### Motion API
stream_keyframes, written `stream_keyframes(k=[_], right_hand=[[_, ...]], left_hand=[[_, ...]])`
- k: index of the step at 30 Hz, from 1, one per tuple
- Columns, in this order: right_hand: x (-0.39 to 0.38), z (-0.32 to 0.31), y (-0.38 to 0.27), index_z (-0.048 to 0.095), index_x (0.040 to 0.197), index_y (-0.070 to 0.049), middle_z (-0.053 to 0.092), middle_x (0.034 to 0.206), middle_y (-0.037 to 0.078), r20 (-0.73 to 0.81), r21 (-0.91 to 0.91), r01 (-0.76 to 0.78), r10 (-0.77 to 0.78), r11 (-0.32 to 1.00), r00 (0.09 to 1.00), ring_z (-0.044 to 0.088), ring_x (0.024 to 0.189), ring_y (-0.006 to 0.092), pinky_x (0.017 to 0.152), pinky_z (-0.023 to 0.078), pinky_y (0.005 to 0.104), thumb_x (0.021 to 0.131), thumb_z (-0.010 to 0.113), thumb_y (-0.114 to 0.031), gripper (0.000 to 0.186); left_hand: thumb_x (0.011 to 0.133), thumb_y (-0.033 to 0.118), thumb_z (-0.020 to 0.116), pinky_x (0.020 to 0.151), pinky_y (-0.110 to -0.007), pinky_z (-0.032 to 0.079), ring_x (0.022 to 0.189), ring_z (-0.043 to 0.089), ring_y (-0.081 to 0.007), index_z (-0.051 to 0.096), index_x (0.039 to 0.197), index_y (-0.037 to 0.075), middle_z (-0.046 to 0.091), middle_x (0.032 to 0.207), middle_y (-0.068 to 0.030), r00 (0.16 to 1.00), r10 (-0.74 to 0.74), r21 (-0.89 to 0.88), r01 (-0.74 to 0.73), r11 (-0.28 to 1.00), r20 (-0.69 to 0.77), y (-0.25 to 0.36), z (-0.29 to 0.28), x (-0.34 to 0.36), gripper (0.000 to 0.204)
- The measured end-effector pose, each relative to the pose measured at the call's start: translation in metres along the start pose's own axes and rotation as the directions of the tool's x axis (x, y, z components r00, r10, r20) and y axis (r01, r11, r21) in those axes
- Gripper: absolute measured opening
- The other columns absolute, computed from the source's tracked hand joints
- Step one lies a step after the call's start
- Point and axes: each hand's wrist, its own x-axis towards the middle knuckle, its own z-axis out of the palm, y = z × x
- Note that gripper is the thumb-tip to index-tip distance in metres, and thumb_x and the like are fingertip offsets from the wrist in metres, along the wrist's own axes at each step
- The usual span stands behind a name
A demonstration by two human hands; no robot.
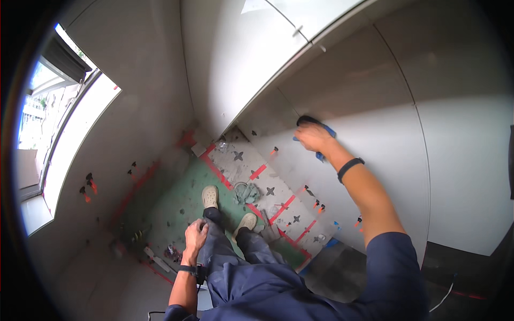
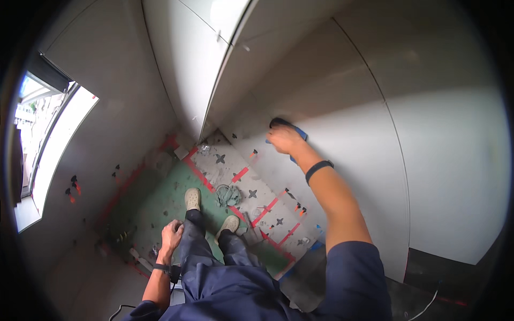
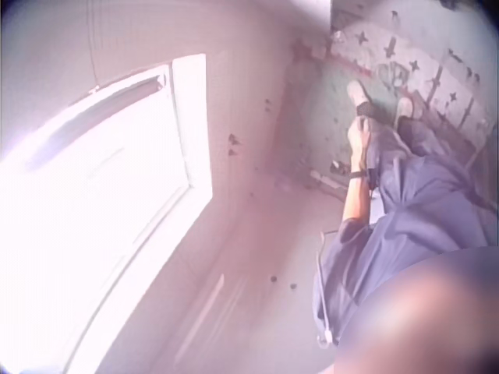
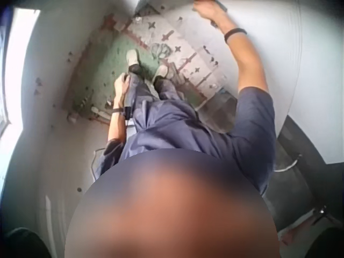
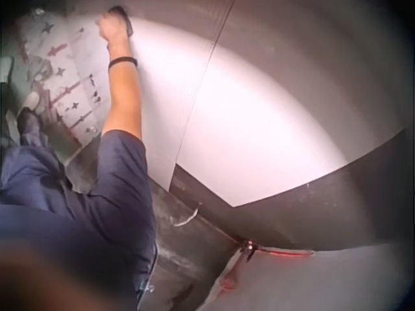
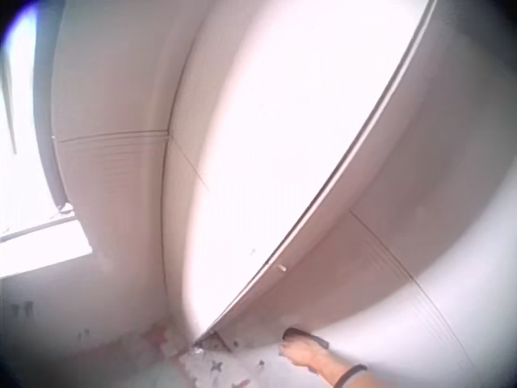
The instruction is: Installing ceramic tiles on a wall and using leveling spacers.
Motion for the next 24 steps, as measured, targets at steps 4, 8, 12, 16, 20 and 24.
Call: stream_keyframes(k=[4,8,12,16,20,24], right_hand=[[-0.037,0.057,-0.042,0.066,0.105,0.002,0.069,0.103,0.021,0.290,0.514,-0.332,0.204,0.791,0.935,0.066,0.097,0.0407,0.086,0.051,0.0485,0.092,0.059,-0.033,0.037],[-0.169,0.109,-0.120,0.065,0.114,0.002,0.068,0.106,0.026,0.184,0.771,-0.452,0.523,0.449,0.833,0.066,0.099,0.0421,0.086,0.051,0.0472,0.095,0.057,-0.039,0.045],[-0.252,0.104,-0.232,0.063,0.109,0.002,0.066,0.093,0.004,0.394,0.912,-0.350,0.697,-0.214,0.599,0.059,0.090,0.0097,0.087,0.050,0.0303,0.102,0.056,-0.034,0.037],[-0.268,0.018,-0.304,0.058,0.123,-0.005,0.067,0.109,0.003,0.508,0.684,0.396,0.790,-0.612,0.344,0.064,0.098,0.0119,0.090,0.052,0.0314,0.104,0.054,-0.033,0.034],[-0.277,-0.016,-0.342,0.054,0.128,-0.005,0.066,0.114,0.008,0.501,0.542,0.741,0.861,-0.396,0.094,0.065,0.106,0.0196,0.097,0.051,0.0362,0.105,0.050,-0.034,0.037],[-0.343,0.026,-0.388,0.039,0.147,-0.011,0.055,0.133,0.010,0.633,0.700,0.517,0.763,-0.492,-0.132,0.056,0.122,0.0221,0.102,0.047,0.0429,0.105,0.047,-0.038,0.050]], left_hand=[[0.087,0.025,0.065,0.079,-0.044,0.053,0.090,0.068,-0.0372,0.069,0.099,0.005,0.070,0.096,-0.0180,1.000,-0.029,-0.019,0.029,0.999,0.009,0.000,0.014,-0.021,0.024],[0.088,0.025,0.062,0.082,-0.044,0.053,0.093,0.068,-0.0376,0.070,0.100,0.005,0.071,0.097,-0.0178,0.981,0.127,0.016,-0.131,0.991,0.150,0.041,0.011,-0.002,0.024],[0.088,0.030,0.062,0.085,-0.043,0.054,0.099,0.069,-0.0347,0.070,0.106,0.008,0.073,0.103,-0.0168,0.913,0.208,0.010,-0.226,0.974,0.350,0.083,0.000,0.058,0.030],[0.087,0.037,0.073,0.098,-0.041,0.051,0.109,0.067,-0.0330,0.056,0.134,0.008,0.069,0.114,-0.0202,0.453,0.460,-0.206,-0.503,0.839,0.764,0.204,0.038,0.058,0.058],[0.089,0.037,0.073,0.097,-0.037,0.049,0.107,0.067,-0.0301,0.057,0.131,0.006,0.069,0.107,-0.0187,-0.009,0.618,-0.557,-0.444,0.702,0.786,0.251,0.086,-0.001,0.055],[0.092,0.032,0.069,0.079,-0.042,0.052,0.095,0.069,-0.0296,0.063,0.108,0.003,0.068,0.100,-0.0179,0.040,0.426,-0.329,-0.573,0.751,0.904,0.314,0.095,-0.059,0.033]])
